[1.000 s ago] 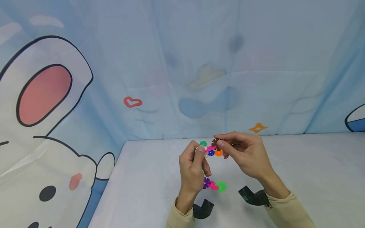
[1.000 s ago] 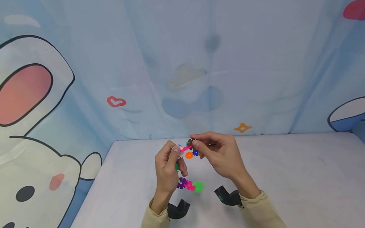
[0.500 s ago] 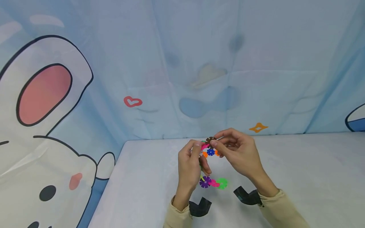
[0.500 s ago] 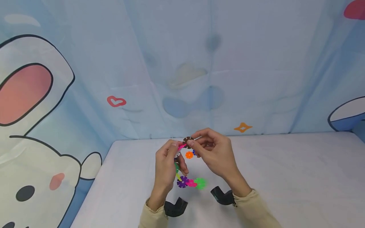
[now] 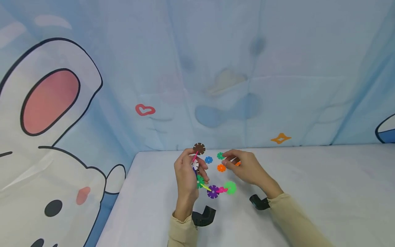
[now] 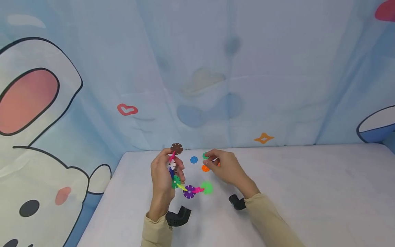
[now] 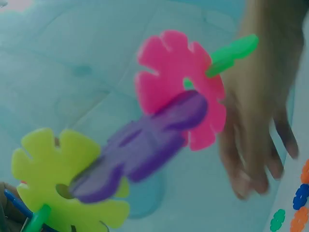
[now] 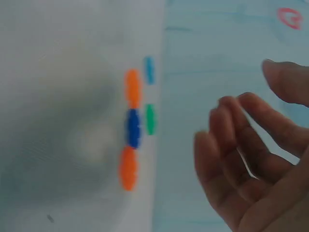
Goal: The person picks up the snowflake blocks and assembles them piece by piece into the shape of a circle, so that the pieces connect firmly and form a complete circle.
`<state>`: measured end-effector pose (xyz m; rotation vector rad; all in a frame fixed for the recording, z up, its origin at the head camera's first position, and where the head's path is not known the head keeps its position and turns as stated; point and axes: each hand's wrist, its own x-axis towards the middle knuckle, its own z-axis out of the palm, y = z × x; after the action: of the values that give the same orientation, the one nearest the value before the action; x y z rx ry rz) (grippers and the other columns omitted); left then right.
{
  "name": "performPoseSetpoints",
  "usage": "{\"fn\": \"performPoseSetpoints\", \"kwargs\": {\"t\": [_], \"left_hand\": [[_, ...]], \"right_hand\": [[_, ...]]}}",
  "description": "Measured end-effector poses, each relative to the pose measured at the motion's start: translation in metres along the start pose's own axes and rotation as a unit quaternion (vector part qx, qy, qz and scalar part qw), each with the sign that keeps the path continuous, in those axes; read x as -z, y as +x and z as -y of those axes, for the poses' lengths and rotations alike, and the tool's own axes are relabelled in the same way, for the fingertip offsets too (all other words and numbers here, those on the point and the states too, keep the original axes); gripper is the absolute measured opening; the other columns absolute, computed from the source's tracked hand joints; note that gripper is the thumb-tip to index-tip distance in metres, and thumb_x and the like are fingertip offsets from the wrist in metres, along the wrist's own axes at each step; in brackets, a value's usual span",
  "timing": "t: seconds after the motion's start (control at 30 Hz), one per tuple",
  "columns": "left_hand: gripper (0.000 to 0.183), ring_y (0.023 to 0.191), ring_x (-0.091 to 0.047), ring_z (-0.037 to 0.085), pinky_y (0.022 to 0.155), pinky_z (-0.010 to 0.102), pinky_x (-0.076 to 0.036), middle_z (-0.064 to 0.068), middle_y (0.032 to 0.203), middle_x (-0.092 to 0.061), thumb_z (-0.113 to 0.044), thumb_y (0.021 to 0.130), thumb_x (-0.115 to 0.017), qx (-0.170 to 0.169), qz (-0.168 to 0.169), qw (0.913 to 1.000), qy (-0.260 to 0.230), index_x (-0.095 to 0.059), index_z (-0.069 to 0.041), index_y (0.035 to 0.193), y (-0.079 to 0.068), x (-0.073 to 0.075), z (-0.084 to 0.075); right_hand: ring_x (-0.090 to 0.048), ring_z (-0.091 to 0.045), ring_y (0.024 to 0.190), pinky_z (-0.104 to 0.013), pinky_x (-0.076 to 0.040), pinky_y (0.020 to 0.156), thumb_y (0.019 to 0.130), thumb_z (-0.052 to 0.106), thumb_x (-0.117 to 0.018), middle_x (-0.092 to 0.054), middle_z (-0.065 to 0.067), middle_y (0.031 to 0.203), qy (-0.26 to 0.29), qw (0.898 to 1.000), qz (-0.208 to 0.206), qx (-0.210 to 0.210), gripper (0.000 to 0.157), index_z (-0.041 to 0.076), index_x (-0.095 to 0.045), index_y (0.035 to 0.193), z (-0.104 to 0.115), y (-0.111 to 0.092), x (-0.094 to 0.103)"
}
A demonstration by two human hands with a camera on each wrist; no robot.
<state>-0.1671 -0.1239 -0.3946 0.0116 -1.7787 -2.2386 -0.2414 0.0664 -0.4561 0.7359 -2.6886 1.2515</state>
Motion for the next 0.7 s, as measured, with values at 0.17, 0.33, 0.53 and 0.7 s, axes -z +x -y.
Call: {"fn": "performPoseSetpoints", "kwargs": {"t": [0.17, 0.33, 0.53, 0.7], "left_hand": [[0.038, 0.036, -0.053, 0.011, 0.04, 0.024, -0.052, 0.002, 0.062, -0.063, -0.013, 0.108, -0.027, -0.004, 0.001, 0.9998, -0.018, -0.063, 0.001, 0.103, 0.003, 0.003, 0.002], [0.036, 0.037, -0.056, 0.009, 0.04, 0.024, -0.053, -0.001, 0.06, -0.061, -0.017, 0.108, -0.025, 0.004, 0.045, 0.9979, -0.046, -0.057, -0.002, 0.101, 0.003, 0.003, 0.004], [0.036, 0.037, -0.057, 0.007, 0.037, 0.025, -0.052, -0.003, 0.057, -0.059, -0.024, 0.111, -0.029, 0.016, 0.075, 0.9944, -0.072, -0.055, -0.005, 0.096, 0.001, 0.001, 0.003], [0.033, 0.036, -0.056, 0.008, 0.037, 0.025, -0.051, -0.002, 0.056, -0.058, -0.023, 0.112, -0.036, 0.017, 0.066, 0.9961, -0.055, -0.054, -0.007, 0.09, 0.001, -0.002, 0.001]], "right_hand": [[-0.061, -0.045, 0.125, -0.061, -0.054, 0.107, 0.101, 0.015, -0.072, -0.068, -0.023, 0.137, -0.076, 0.993, 0.083, 0.026, 0.042, 0.001, -0.065, 0.14, -0.015, 0.022, -0.038], [-0.042, -0.054, 0.148, -0.072, -0.041, 0.116, 0.102, 0.01, -0.068, -0.051, -0.023, 0.159, -0.155, 0.976, 0.139, 0.06, 0.048, 0.01, -0.061, 0.149, -0.017, 0.043, -0.061], [-0.041, -0.048, 0.151, -0.064, -0.036, 0.125, 0.1, -0.006, -0.063, -0.061, -0.012, 0.153, -0.167, 0.97, 0.168, 0.044, 0.036, 0.02, -0.08, 0.119, -0.011, 0.047, -0.07], [-0.064, -0.022, 0.098, -0.038, -0.055, 0.094, 0.097, -0.013, -0.06, -0.074, 0.01, 0.085, -0.126, 0.982, 0.126, 0.056, 0.047, 0.025, -0.072, 0.072, -0.009, 0.051, -0.072]]}}
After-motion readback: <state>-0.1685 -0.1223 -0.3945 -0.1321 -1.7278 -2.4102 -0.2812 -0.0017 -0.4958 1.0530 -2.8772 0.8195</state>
